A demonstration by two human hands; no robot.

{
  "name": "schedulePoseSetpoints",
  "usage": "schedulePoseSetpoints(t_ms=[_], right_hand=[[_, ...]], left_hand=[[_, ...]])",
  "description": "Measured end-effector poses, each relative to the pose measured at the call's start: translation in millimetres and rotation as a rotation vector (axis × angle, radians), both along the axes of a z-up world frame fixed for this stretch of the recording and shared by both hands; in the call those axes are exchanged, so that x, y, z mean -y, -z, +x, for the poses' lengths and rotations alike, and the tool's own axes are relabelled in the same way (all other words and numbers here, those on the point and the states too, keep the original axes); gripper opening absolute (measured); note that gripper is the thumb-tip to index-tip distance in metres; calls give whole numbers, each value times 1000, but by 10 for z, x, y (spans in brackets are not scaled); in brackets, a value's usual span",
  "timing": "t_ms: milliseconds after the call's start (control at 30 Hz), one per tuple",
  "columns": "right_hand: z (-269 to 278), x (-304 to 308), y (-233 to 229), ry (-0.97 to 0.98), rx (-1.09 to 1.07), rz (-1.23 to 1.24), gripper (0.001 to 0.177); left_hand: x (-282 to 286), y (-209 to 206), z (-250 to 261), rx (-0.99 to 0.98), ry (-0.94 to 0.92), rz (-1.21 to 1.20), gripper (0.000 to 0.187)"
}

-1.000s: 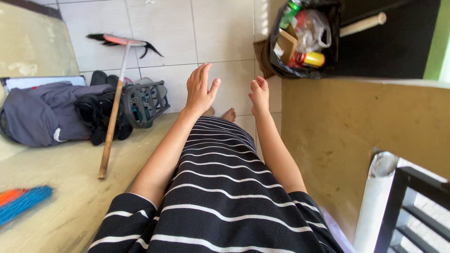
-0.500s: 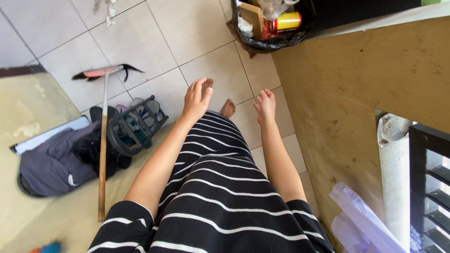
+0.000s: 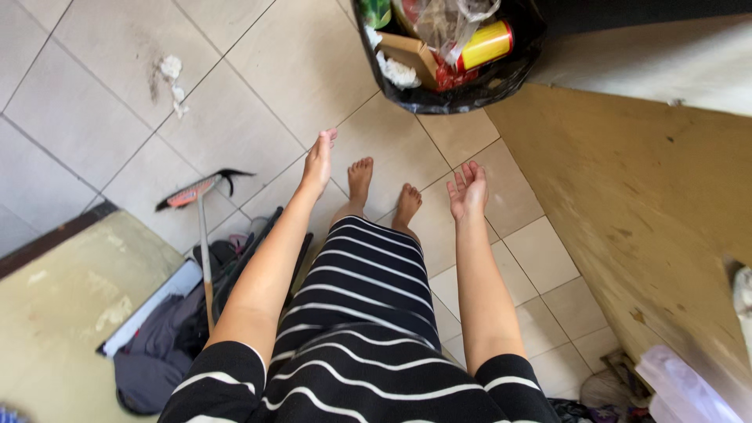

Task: The person sweeps debris from a tiled floor into a dustpan using a broom and then picks up a full trash bag.

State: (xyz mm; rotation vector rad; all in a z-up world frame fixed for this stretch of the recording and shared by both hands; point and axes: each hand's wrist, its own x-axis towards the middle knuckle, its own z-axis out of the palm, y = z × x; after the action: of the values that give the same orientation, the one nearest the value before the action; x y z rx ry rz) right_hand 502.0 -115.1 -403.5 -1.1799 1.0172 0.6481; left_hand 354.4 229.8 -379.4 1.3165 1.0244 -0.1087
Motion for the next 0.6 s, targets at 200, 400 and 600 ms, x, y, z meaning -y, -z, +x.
schedulePoseSetpoints(t_ms=[200, 400, 600], right_hand=[[520, -81, 819, 115, 53, 36, 56], [1021, -181, 1581, 211, 86, 79, 57], [1403, -165, 2211, 171, 389, 526, 56]], left_hand=[[-358, 828, 701, -70, 4, -182, 93], [-560, 1665, 1357, 8, -32, -327, 102], [-776, 2363, 1963, 150, -153, -495, 105]])
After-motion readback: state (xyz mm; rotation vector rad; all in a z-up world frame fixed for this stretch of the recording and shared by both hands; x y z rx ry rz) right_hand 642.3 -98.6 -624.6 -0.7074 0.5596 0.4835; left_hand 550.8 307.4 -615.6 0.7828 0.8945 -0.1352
